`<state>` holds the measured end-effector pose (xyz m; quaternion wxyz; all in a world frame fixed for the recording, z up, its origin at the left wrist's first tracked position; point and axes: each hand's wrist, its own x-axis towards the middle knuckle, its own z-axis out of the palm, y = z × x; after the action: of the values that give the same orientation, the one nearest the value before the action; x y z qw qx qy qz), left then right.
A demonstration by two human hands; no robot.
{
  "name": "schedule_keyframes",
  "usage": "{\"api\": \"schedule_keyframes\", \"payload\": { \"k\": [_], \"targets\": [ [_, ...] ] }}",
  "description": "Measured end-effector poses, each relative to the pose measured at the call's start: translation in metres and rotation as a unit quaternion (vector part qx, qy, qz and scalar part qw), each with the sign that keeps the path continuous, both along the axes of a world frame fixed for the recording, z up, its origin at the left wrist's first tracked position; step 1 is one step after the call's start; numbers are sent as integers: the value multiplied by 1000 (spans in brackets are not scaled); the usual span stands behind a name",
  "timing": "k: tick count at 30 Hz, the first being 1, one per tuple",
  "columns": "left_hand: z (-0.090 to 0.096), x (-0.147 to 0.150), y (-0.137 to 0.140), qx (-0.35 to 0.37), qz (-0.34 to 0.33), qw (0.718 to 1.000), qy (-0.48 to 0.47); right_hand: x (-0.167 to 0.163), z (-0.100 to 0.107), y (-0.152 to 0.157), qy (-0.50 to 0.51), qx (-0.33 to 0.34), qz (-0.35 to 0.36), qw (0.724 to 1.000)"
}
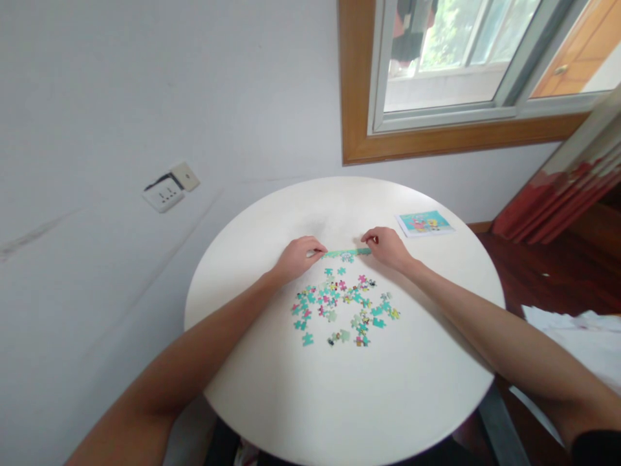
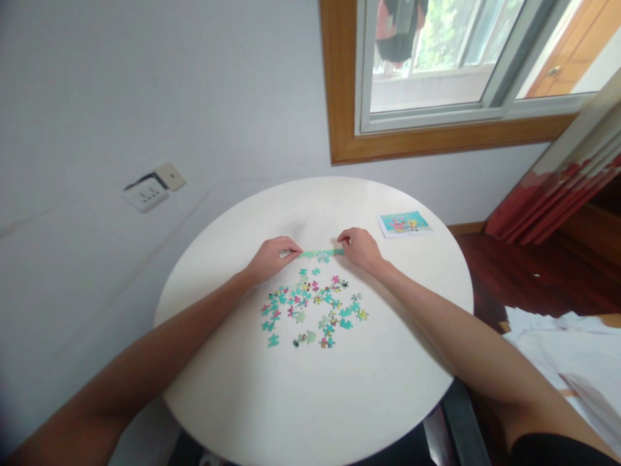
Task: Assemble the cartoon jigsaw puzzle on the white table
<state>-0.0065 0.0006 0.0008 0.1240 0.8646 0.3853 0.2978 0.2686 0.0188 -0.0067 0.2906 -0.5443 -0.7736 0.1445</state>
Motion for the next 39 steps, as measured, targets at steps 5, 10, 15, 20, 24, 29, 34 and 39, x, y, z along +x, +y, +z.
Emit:
{"api": "schedule_keyframes", "payload": {
  "k": [5, 10, 15, 20, 24, 29, 34, 39],
  "targets": [
    [3, 0, -1, -16, 31, 999, 7, 0, 3, -2, -26, -24, -31, 999],
    [5, -3, -1, -39, 95, 994, 22, 5, 5, -1, -71, -25, -84, 994],
    [3, -13, 6, -72, 131, 988, 38, 22, 8, 7, -130, -79, -88, 984],
    [0, -23, 12, -117, 118, 984, 63, 39, 17, 15, -128, -110, 10, 986],
    [0, -22, 11, -138, 106, 984, 46, 42, 20, 14, -79, -128, 78, 986],
    [1, -18, 8, -138, 101, 985, 34, 40, 14, 16, -56, -111, 104, 987],
    [-2, -16, 8, -131, 92, 987, 22, 36, 9, 17, -60, -93, 101, 989],
    [-4, -14, 8, -125, 94, 988, 16, 33, 11, 15, -63, -89, 100, 989]
  ]
}}
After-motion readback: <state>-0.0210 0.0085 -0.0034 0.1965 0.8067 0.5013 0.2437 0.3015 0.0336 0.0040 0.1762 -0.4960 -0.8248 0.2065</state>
